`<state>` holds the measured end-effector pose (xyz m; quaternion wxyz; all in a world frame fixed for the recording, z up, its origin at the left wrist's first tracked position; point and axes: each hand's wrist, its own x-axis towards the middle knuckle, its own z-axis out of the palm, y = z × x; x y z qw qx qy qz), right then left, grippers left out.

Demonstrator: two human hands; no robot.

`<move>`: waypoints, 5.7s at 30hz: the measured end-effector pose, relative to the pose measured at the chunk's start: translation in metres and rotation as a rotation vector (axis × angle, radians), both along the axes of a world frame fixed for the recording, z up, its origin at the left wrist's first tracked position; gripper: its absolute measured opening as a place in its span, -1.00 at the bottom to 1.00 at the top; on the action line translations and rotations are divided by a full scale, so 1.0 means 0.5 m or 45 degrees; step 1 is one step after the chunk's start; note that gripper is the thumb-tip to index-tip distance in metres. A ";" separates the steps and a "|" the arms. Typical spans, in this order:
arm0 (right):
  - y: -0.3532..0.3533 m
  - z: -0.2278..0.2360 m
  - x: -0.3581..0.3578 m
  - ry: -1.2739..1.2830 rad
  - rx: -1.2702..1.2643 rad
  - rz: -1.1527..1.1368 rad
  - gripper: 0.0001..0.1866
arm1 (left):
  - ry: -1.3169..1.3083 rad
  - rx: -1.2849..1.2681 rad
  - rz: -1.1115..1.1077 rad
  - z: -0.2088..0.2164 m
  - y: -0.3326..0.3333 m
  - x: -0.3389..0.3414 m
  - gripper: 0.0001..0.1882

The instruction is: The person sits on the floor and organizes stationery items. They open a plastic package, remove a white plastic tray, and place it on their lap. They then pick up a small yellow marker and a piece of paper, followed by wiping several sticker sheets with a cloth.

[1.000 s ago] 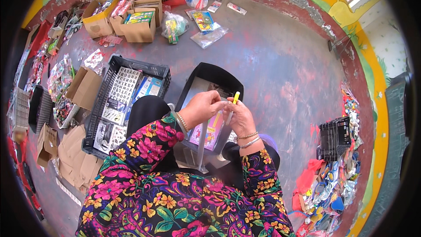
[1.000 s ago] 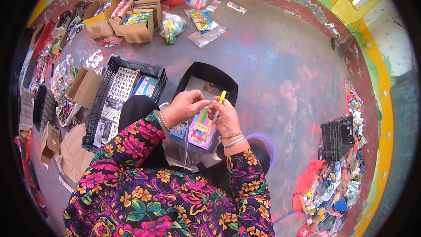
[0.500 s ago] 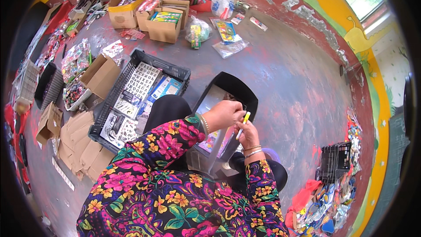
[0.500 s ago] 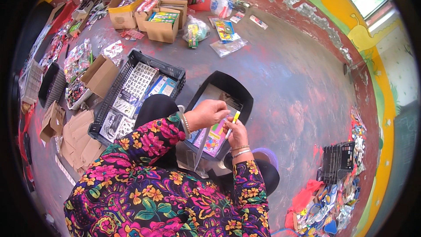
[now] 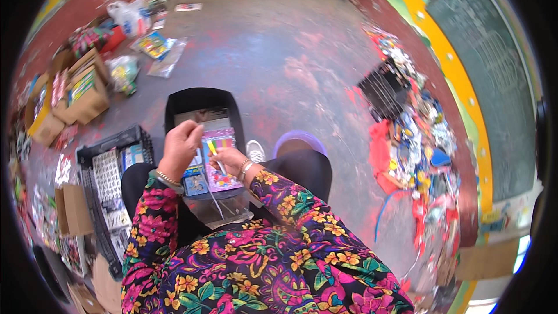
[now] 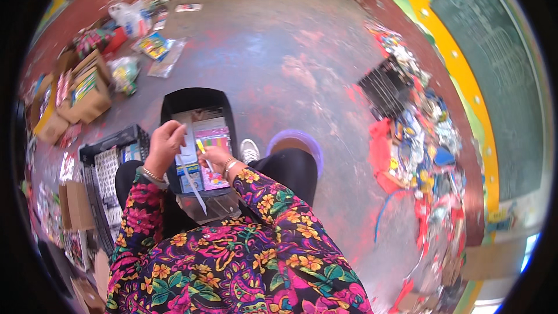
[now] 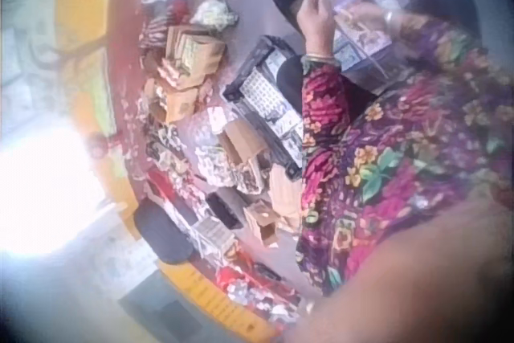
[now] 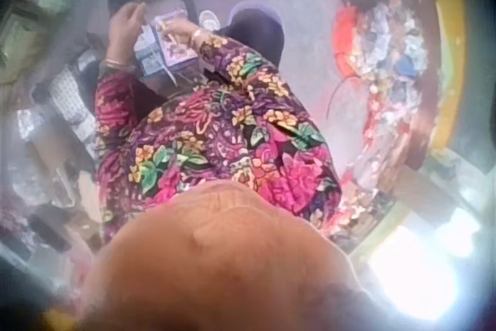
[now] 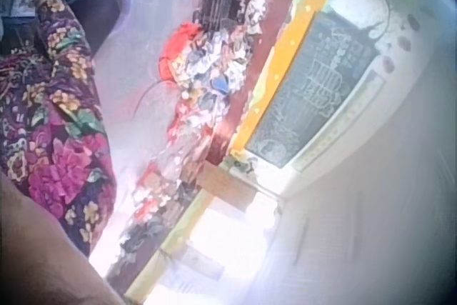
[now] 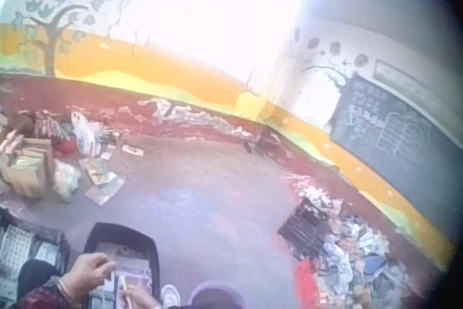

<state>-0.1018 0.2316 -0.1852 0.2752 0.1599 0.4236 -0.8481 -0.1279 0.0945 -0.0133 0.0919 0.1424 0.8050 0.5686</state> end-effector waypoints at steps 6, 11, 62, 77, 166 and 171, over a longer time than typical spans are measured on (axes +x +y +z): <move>0.196 0.167 -0.007 0.329 -0.240 -0.492 -0.82 | -0.043 0.063 -0.045 -0.010 0.031 -0.012 -0.76; 0.381 0.279 0.084 0.497 -0.146 -0.884 -0.80 | -0.026 0.046 -0.110 -0.010 0.036 -0.004 -0.75; 0.190 0.283 0.016 0.530 0.059 -0.601 -0.83 | 0.982 0.028 0.362 0.035 0.011 0.013 -0.88; 0.165 0.297 0.047 0.566 0.238 -0.271 -0.78 | -0.658 0.434 -0.278 -0.030 0.031 -0.001 -0.75; 0.119 0.285 0.043 0.717 0.208 -0.747 -0.68 | -0.613 1.002 -0.087 -0.057 0.076 0.046 -0.78; 0.158 0.305 0.041 0.837 0.426 -0.394 -0.69 | -0.414 0.762 -0.096 -0.045 0.059 0.036 -0.81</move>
